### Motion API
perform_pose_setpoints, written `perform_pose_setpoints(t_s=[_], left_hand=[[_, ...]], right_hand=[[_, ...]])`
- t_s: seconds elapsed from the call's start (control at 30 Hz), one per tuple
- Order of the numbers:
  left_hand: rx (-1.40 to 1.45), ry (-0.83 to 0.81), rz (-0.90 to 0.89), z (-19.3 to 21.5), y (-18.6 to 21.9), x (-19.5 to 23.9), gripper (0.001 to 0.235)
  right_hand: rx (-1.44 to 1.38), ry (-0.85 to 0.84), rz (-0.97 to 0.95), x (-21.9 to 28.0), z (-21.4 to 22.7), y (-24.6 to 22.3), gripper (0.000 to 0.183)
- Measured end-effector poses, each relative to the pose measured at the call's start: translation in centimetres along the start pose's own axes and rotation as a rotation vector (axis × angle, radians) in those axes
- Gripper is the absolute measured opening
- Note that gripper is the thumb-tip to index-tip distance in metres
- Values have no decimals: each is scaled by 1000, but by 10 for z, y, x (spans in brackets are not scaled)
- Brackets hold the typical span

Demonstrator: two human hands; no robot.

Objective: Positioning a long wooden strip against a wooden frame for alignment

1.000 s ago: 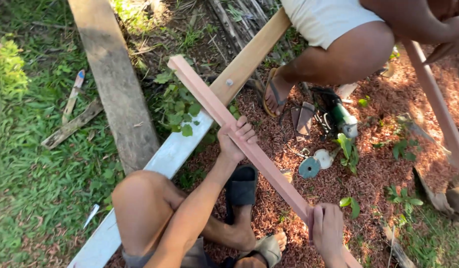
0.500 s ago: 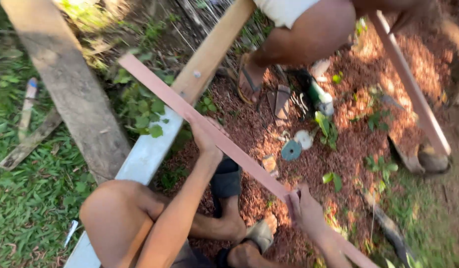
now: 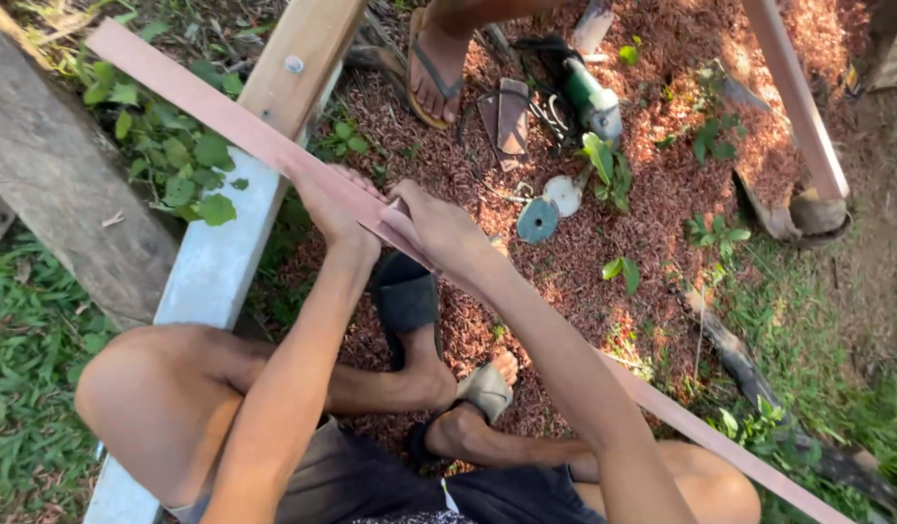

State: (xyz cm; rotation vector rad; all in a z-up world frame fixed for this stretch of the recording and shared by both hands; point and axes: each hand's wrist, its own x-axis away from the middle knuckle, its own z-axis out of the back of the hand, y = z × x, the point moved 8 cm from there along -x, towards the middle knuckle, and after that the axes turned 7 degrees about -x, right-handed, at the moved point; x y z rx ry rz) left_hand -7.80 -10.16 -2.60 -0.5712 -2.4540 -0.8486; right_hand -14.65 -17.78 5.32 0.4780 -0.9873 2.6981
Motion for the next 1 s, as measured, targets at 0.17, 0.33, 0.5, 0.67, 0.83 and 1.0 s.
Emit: perform_pose_setpoints(t_s=[0.17,0.33,0.5,0.67,0.83,1.0], left_hand=[[-67,37,-7,-1,4,5,62],[-2,7,-8,6,-5,-1,59],[18,-27,-38,4,-6,-1,55],[-72,36,-69,8,-4,-11,57],[-98,2,-27,3,2,0,60],[-102,-32,-14,-2,2,2,58]], right_hand=[[14,-70,-353,115,5,66,39],[159,-16,-516,222,12,191,36],[149,-25,-494,114,-11,125,37],[119,134,138,-24,-2,-26,38],[4,0,14,39,13,-16,45],[76,-91,-411,178,-10,163,50]])
